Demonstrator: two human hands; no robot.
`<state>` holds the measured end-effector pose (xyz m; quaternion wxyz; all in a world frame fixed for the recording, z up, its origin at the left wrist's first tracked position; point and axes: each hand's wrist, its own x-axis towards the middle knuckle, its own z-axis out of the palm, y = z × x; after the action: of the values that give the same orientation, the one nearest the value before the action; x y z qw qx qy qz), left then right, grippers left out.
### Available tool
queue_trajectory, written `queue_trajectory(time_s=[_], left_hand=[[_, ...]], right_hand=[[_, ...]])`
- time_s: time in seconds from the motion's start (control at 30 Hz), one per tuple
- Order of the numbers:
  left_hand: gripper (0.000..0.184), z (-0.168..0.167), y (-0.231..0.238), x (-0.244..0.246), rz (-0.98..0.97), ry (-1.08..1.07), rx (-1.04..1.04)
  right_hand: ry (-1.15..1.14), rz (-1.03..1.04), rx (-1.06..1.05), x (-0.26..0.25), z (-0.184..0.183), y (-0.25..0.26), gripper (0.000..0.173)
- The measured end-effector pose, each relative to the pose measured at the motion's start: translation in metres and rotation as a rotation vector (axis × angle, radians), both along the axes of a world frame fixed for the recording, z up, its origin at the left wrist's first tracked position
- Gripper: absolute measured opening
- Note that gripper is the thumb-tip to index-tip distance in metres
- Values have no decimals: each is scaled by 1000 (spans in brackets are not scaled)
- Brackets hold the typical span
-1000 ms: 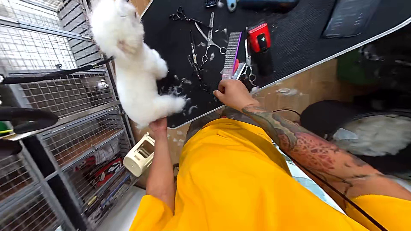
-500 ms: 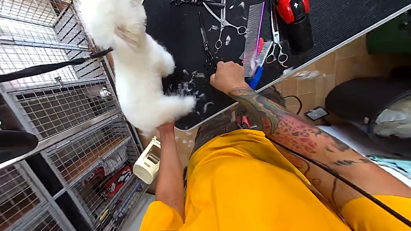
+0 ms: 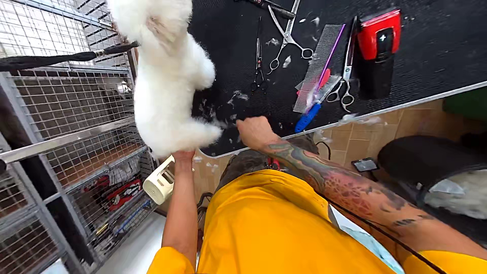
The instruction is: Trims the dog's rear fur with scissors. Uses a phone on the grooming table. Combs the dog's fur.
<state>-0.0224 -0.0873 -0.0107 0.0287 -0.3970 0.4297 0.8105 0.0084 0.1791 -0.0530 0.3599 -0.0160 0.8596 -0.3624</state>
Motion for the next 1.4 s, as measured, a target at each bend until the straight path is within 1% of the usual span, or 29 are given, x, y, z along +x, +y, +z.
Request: queue_trajectory(time_s=[0.07,0.1,0.17,0.23,0.3,0.33,0.4,0.47,0.5,0.53,0.57,0.67,0.7,0.73,0.8,0.83,0.87,0.97,1.03,1.07,1.1,1.13,1.2,1.3,1.33,1.4], left_hand=[[63,-1,-4,2,-31,9,-10],[60,0,-4,2,-38,11,-10],[56,-1,-5,2,-32,9,-12],[54,-2,-7,4,-42,13,-12],[52,-2,-7,5,-41,25,-9],[52,-1,-5,5,-29,28,-17],[52,2,-4,5,-24,33,-37],[53,4,-4,4,-45,22,-73],[53,5,-5,5,-41,9,-85],[54,6,-6,5,-41,-4,-90],[54,6,-8,5,-37,-16,-92],[48,1,-14,5,-50,-6,-81],[44,-1,-18,7,-65,3,-76],[40,-3,-22,7,-90,13,-69],[37,-7,-31,9,-150,21,-45],[39,-6,-33,11,-173,17,-50],[41,-3,-33,12,-204,22,-58],[38,11,-21,15,-309,71,-75],[27,22,-7,19,-266,40,-80],[27,28,0,20,-231,-9,-99],[33,33,4,21,-221,-48,-112],[37,36,5,25,-243,-66,-125],[33,39,2,29,-279,-52,-76],[25,42,-1,28,-373,4,101],[25,42,-4,27,-391,14,133],[29,40,-5,26,-347,-23,137]], right_hand=[[-157,214,-6,14,10,10,16],[-213,258,-9,19,14,20,18],[-273,220,-37,25,14,44,22],[-278,77,-128,34,2,67,16],[-323,-97,-295,42,-12,79,11],[-372,-197,-410,45,-16,81,11],[-485,-467,-680,48,-15,72,12],[-552,-759,-894,49,-5,52,8],[-565,-857,-976,47,1,42,7],[-581,-908,-1052,44,7,32,8],[-601,-922,-1134,40,13,23,15],[-663,-843,-1454,31,25,-1,54],[-690,-791,-1554,30,29,-10,61],[-709,-739,-1634,29,34,-17,62],[-746,-660,-1711,27,47,-27,59],[-776,-630,-1720,26,53,-31,55],[-821,-603,-1724,25,57,-34,51],[-927,-551,-1727,22,62,-40,43],[-969,-548,-1770,21,60,-41,40],[-989,-550,-1801,21,60,-41,38],[-1004,-555,-1831,20,60,-40,37],[-1016,-566,-1861,20,61,-39,35],[-1027,-589,-1912,19,64,-37,31],[-1049,-622,-1972,16,67,-36,23],[-1058,-631,-1980,16,67,-35,21],[-1081,-648,-2000,15,67,-36,18]])
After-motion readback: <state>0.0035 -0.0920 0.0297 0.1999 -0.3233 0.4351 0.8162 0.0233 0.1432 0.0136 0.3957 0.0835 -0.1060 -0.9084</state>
